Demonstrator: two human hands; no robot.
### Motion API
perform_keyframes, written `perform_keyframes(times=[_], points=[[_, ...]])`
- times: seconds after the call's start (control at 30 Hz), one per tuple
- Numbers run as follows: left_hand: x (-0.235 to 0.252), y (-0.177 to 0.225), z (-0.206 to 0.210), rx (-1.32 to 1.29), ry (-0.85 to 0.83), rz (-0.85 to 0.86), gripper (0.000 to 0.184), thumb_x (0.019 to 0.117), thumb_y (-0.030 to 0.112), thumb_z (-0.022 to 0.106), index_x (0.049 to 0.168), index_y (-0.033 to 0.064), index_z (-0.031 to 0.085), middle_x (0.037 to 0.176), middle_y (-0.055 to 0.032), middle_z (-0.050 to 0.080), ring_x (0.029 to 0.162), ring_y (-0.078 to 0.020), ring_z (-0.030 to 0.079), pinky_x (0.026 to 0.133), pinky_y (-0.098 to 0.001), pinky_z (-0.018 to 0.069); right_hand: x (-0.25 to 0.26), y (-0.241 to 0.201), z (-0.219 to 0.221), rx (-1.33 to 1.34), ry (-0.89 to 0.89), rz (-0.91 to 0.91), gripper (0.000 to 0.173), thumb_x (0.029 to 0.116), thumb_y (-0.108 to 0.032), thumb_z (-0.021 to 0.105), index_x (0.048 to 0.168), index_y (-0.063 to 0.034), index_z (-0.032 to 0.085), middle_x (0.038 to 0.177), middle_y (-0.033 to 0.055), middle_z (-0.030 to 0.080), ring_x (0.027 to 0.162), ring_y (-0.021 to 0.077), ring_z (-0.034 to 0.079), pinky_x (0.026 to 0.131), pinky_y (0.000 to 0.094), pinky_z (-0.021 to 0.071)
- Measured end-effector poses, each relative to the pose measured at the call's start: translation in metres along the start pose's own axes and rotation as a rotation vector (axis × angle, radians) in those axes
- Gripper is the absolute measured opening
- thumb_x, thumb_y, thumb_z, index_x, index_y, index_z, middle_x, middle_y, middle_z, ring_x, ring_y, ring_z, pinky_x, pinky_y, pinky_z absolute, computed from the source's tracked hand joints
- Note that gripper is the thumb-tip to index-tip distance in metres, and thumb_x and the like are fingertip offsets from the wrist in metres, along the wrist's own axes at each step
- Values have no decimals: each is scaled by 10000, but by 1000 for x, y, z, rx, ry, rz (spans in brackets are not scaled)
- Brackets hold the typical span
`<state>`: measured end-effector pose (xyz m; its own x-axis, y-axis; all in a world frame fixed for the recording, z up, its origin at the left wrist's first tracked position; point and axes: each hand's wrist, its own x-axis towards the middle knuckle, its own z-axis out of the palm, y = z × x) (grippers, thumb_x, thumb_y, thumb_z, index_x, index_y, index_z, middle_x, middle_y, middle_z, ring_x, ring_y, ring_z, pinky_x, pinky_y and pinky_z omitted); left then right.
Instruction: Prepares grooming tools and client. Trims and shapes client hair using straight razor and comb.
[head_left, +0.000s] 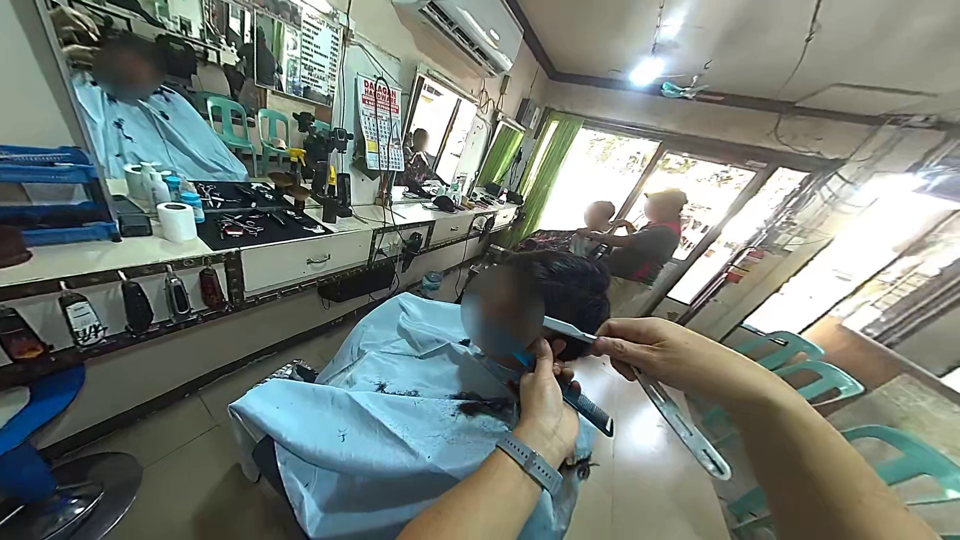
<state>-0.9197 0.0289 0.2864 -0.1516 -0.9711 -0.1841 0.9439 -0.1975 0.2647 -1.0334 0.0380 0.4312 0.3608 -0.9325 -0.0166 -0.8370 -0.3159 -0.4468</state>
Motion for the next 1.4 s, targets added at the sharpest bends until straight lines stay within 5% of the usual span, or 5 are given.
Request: perform_keyframes(times=[0.07,0.2,1.23,1.33,1.4], points=[[2,-2,-1,38,42,11,213,1074,280,538,1011,81,586,753,-17,526,625,-126,552,602,-260,522,5,2,5,-46,-34,37,258,1069,-313,537,981,-155,722,648,-63,594,546,44,515,543,245,426],[5,-3,-4,132,75,56,158,1065,197,556,1068,44,590,825,-47,560,686,-136,563,644,-270,514,12,5,12,-132,-63,82,259,1071,-313,537,982,-154,721,659,-60,592,566,49,523,578,272,445],[11,0,-11,192,33,62,142,1059,174,564,1088,47,621,851,-58,595,684,-148,567,637,-293,515,22,17,21,-158,13,-24,288,1073,-333,525,962,-149,717,668,-77,613,580,22,547,600,256,469],[-9,17,-19,208,-110,-70,276,1081,275,522,1055,34,655,699,-9,556,584,-126,571,601,-298,556,3,26,14,62,109,-113,269,1058,-309,513,1006,-145,720,692,-56,628,599,49,572,582,255,486],[-26,41,-27,314,-339,-100,279,1101,267,465,1051,56,641,657,39,505,527,-62,515,525,-215,504,-19,34,8,255,250,-202,276,1043,-241,468,1082,-125,715,758,-35,656,670,74,607,630,249,518]])
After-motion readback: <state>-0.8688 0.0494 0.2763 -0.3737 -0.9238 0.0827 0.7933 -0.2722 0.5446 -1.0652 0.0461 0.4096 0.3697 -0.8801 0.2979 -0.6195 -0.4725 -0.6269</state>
